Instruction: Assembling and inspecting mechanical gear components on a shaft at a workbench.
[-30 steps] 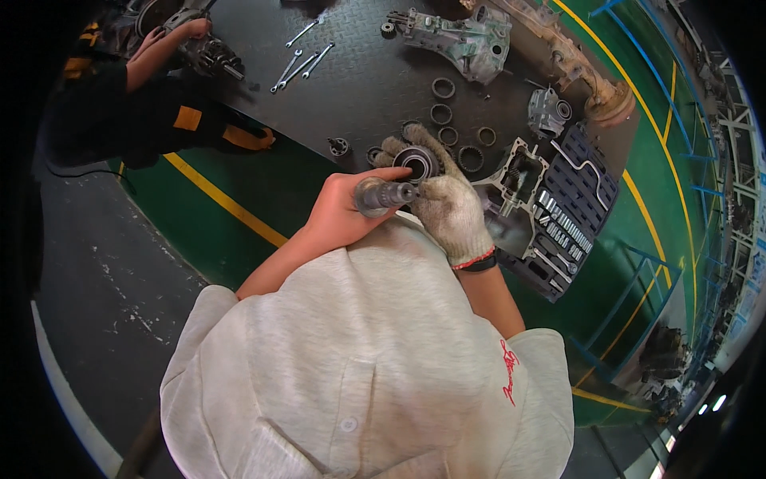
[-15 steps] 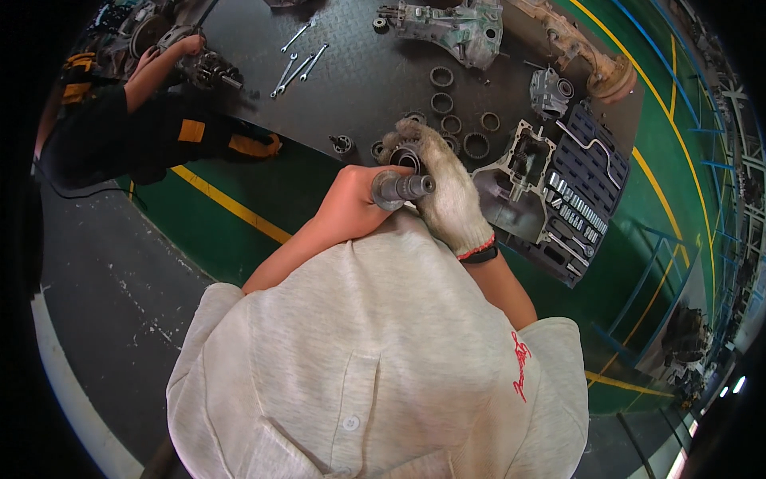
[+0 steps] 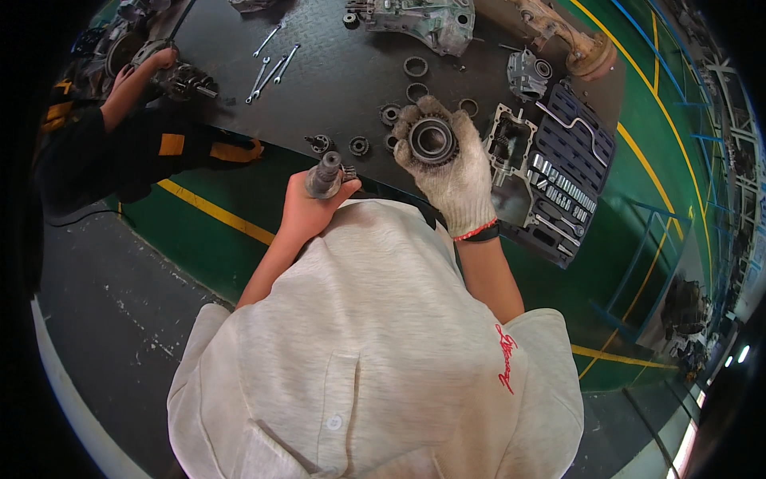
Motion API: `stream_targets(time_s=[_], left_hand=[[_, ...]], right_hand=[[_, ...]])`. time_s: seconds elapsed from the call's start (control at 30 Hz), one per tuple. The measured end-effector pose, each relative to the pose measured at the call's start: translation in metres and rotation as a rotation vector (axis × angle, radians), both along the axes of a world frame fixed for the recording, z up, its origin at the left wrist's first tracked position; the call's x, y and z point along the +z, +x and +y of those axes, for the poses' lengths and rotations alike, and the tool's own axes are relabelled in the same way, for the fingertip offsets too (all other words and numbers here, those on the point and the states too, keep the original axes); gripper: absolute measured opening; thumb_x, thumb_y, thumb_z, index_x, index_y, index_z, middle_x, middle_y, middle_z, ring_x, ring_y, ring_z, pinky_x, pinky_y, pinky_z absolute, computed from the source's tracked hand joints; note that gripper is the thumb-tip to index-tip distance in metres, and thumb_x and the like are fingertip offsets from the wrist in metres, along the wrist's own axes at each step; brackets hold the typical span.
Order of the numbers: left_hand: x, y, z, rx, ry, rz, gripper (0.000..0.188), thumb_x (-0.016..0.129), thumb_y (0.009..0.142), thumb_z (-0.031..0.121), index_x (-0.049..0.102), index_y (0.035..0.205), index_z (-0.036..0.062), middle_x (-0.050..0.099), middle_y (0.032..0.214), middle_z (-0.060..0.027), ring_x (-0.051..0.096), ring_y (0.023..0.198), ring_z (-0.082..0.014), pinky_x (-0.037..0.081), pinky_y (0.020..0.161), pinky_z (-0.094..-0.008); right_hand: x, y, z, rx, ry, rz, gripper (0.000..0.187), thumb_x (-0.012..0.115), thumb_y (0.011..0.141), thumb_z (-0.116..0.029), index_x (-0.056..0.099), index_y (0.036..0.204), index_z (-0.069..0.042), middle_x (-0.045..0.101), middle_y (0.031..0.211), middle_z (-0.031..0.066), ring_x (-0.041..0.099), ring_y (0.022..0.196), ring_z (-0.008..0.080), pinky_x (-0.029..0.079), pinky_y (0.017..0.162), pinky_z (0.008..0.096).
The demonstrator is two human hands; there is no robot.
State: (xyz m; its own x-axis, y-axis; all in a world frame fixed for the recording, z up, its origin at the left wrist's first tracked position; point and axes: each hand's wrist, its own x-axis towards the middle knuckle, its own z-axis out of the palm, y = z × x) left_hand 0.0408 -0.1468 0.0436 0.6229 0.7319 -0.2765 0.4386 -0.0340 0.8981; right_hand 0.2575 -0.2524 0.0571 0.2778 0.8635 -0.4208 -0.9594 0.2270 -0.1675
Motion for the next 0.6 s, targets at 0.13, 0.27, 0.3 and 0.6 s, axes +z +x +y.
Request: stream_targets(time_s=[0.13, 0.27, 0.3, 0.6], left_hand=[[-0.067, 0.020, 0.008, -0.167, 0.093, 0.186, 0.026, 0.086, 0.089, 0.021, 0.075, 0.092, -0.0016, 0.075, 0.080, -0.0149, 0.070, 0.071, -0.0209, 0.054, 0.071, -0.0362], [-0.156, 0.058, 0.013, -0.258, 0.058, 0.426, 0.032, 0.086, 0.082, 0.035, 0.080, 0.095, 0.0064, 0.077, 0.090, -0.0189, 0.074, 0.089, -0.0419, 0.058, 0.079, -0.0503], [-0.181, 0.068, 0.010, -0.265, 0.052, 0.426, 0.032, 0.086, 0.082, 0.035, 0.080, 0.095, 0.0064, 0.077, 0.090, -0.0189, 0.074, 0.089, -0.0419, 0.058, 0.079, -0.0503], [-0.288, 0.106, -0.033, -0.354, 0.197, 0.605, 0.018, 0.068, 0.086, 0.012, 0.081, 0.099, 0.0110, 0.078, 0.096, -0.0192, 0.076, 0.093, -0.0400, 0.061, 0.084, -0.0509]], right_hand=[[-0.006, 0.006, -0.005, -0.025, 0.038, 0.029, 0.051, 0.046, 0.112, -0.044, 0.062, 0.134, -0.002, 0.064, 0.130, 0.0214, 0.062, 0.116, 0.0376, 0.058, 0.089, 0.0463], [-0.002, 0.011, -0.016, -0.072, -0.046, 0.028, 0.059, 0.038, 0.113, -0.049, 0.060, 0.139, 0.000, 0.062, 0.134, 0.0231, 0.059, 0.119, 0.0394, 0.056, 0.091, 0.0481], [-0.004, 0.015, -0.023, -0.084, -0.076, 0.012, 0.062, 0.035, 0.113, -0.050, 0.059, 0.141, 0.000, 0.061, 0.135, 0.0239, 0.058, 0.122, 0.0401, 0.055, 0.092, 0.0486], [-0.025, 0.035, -0.073, -0.159, -0.188, -0.030, 0.053, 0.041, 0.112, -0.045, 0.061, 0.136, -0.001, 0.065, 0.130, 0.0204, 0.063, 0.118, 0.0356, 0.056, 0.094, 0.0465]])
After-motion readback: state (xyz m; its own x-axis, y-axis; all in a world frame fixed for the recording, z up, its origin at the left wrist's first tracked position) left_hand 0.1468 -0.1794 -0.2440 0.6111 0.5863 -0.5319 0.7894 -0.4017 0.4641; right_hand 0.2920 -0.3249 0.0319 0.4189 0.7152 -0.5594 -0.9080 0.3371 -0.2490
